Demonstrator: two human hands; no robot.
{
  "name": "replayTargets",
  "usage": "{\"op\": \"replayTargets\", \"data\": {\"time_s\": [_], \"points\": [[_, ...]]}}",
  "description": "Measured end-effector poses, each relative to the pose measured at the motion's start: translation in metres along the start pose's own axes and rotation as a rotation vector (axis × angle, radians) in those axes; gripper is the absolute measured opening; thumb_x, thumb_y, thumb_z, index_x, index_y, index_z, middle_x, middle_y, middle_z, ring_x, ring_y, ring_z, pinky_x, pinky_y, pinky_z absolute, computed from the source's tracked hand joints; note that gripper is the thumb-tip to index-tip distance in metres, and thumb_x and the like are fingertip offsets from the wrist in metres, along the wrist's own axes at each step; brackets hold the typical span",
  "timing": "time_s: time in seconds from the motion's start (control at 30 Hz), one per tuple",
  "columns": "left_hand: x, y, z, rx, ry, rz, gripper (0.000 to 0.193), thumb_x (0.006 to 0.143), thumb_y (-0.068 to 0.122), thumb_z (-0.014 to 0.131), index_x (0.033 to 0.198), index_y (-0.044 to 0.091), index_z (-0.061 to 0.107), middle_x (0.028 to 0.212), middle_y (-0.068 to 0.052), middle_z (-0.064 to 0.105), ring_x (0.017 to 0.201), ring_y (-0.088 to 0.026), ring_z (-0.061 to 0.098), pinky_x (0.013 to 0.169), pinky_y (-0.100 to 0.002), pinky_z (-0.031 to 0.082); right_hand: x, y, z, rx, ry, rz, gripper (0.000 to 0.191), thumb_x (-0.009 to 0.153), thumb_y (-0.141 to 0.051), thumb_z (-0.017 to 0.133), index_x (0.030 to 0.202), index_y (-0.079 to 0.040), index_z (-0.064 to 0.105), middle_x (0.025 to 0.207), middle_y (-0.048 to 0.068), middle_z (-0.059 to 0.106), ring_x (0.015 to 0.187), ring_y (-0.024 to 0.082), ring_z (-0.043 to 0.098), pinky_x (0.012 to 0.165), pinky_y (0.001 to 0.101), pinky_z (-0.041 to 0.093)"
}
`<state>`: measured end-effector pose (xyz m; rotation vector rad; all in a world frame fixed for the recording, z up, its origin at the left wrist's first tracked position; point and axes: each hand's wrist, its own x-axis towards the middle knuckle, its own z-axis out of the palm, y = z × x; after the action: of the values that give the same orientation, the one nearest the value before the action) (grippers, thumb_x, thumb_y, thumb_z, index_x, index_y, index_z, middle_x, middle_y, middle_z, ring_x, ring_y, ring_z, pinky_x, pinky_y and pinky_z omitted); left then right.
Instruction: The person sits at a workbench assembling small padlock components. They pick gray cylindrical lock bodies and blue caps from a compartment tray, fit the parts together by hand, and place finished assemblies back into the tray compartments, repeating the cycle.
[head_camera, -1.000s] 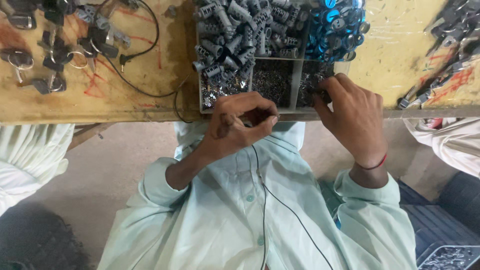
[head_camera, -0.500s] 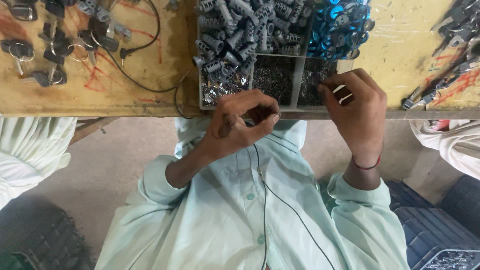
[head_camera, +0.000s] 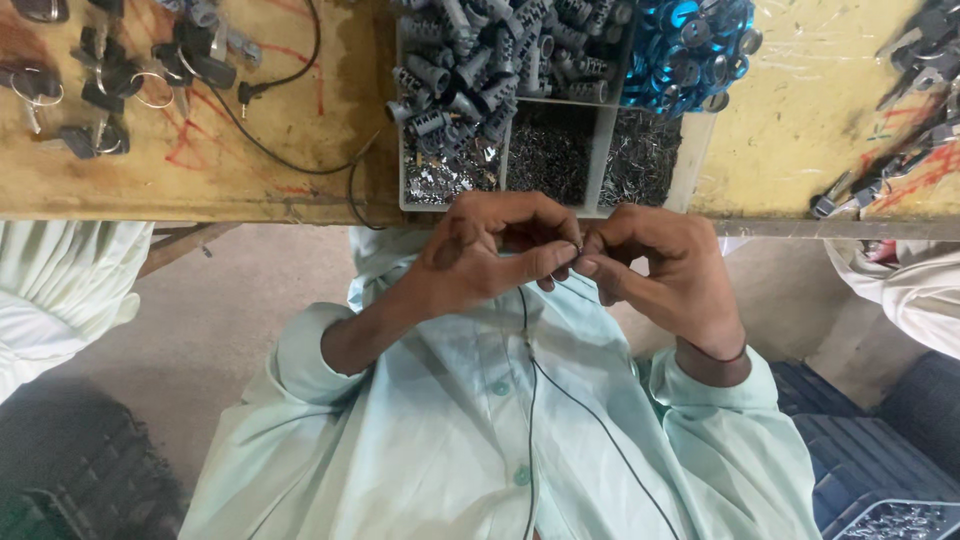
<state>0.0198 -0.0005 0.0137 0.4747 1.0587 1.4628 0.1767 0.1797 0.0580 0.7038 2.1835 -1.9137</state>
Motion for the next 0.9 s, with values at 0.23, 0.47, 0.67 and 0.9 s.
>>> {"op": "replayTargets", "data": {"time_s": [0.23, 0.47, 0.67, 0.9], "points": [[-0.003, -0.004, 0.0, -0.021, 0.008, 0.088, 0.02, 0.1, 0.013, 0.071, 0.114, -0.001, 0.071, 0.101, -0.007, 0.074, 0.089, -0.011, 0.074, 0.08, -0.027, 0.066, -0.001, -0.009, 0.002, 0.014, 0.011, -0.03, 0.006, 0.093, -0.001, 0.074, 0.095, 0.002, 0.069, 0.086, 0.005, 0.068, 0.069, 0.009, 0.071, 0.059, 0.0226, 0.056], [-0.003, -0.002, 0.001, 0.039, 0.002, 0.094, 0.019, 0.1, 0.012, 0.071, 0.114, -0.001, 0.071, 0.102, -0.007, 0.074, 0.089, -0.012, 0.074, 0.081, -0.027, 0.066, -0.005, -0.008, 0.001, -0.024, 0.031, -0.042, 0.005, 0.094, 0.001, 0.074, 0.096, 0.003, 0.069, 0.088, 0.006, 0.068, 0.072, 0.01, 0.071, 0.062, 0.0242, 0.057], [-0.005, 0.003, -0.003, 0.07, 0.011, 0.169, 0.019, 0.101, 0.013, 0.072, 0.114, 0.0, 0.07, 0.102, -0.006, 0.072, 0.089, -0.01, 0.072, 0.081, -0.025, 0.063, 0.005, -0.001, 0.025, -0.456, 0.354, -0.499, 0.024, 0.081, 0.002, 0.083, 0.093, 0.006, 0.063, 0.091, 0.015, 0.068, 0.08, 0.028, 0.071, 0.07, 0.034, 0.056], [-0.002, 0.0, -0.01, 0.109, -0.05, 0.115, 0.017, 0.096, 0.014, 0.073, 0.107, 0.002, 0.073, 0.094, -0.002, 0.072, 0.079, -0.006, 0.066, 0.071, -0.021, 0.057, 0.012, 0.014, 0.015, -0.443, 0.201, -0.861, 0.022, 0.083, 0.005, 0.083, 0.101, 0.004, 0.07, 0.092, 0.014, 0.07, 0.077, 0.026, 0.072, 0.066, 0.0352, 0.06]]}}
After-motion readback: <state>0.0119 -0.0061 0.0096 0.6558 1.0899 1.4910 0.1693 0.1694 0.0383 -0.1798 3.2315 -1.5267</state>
